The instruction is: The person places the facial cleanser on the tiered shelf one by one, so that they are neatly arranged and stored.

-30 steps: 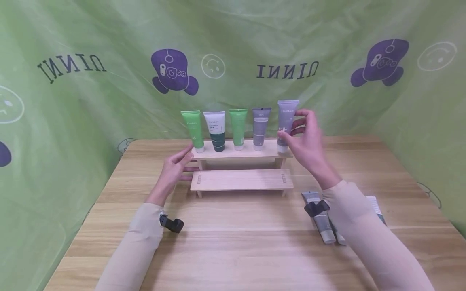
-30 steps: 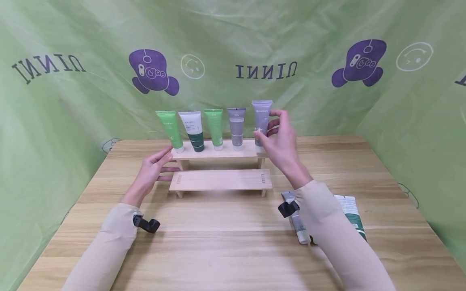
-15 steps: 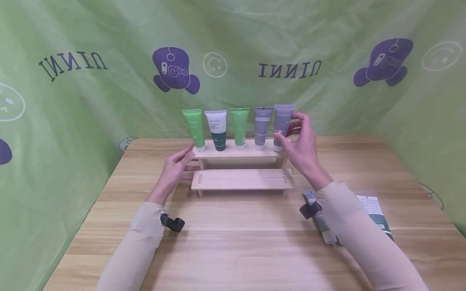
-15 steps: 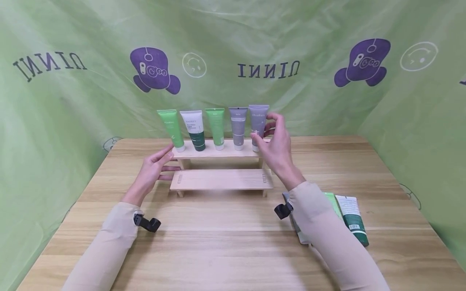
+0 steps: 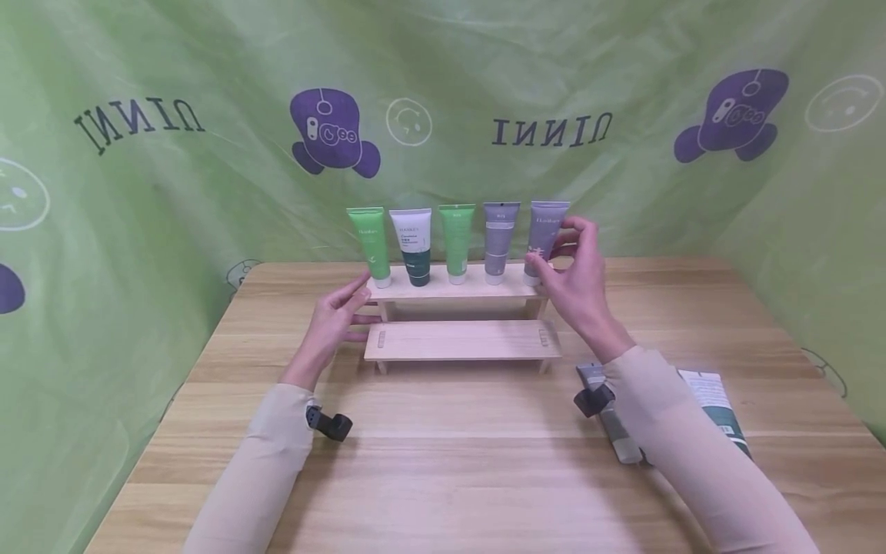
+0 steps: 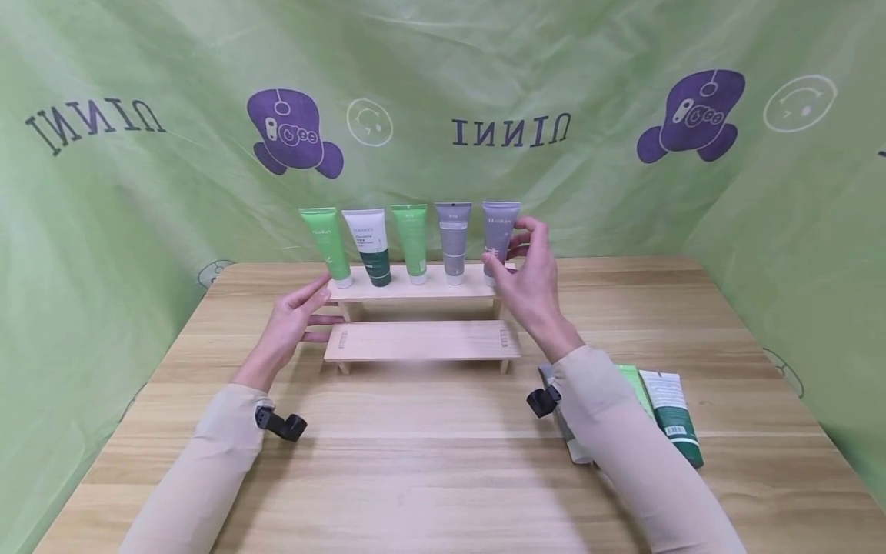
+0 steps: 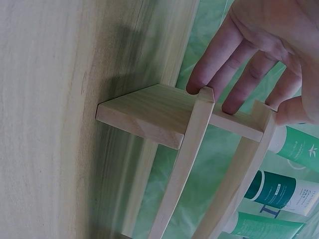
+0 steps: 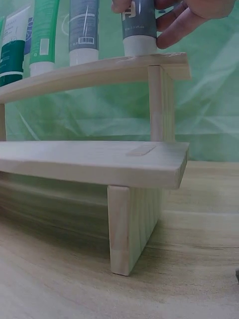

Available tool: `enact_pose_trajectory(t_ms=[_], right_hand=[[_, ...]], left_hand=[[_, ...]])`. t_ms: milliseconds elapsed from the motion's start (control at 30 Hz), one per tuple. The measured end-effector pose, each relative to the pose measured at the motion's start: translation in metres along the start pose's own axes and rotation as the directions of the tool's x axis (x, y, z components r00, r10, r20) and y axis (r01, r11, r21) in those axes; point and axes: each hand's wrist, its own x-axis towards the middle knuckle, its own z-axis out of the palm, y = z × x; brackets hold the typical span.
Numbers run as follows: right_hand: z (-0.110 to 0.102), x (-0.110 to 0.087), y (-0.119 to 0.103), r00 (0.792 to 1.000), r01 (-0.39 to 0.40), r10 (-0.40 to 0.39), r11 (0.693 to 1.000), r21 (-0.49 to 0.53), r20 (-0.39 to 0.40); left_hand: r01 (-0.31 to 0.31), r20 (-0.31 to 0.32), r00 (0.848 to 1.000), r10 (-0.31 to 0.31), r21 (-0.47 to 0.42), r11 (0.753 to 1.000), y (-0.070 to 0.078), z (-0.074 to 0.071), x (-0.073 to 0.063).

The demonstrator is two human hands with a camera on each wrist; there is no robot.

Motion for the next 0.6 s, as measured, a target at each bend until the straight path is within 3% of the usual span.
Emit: enact_pose_trajectory(t_ms=[600], right_hand=[[-0.0006, -0.0002, 0.0004, 0.999, -0.019, 0.018, 0.999, 0.029, 0.040]], left_hand=[[0.003, -0.005, 1.000, -0.003, -0.002, 1.000, 0.0003, 0.0000, -0.0007]])
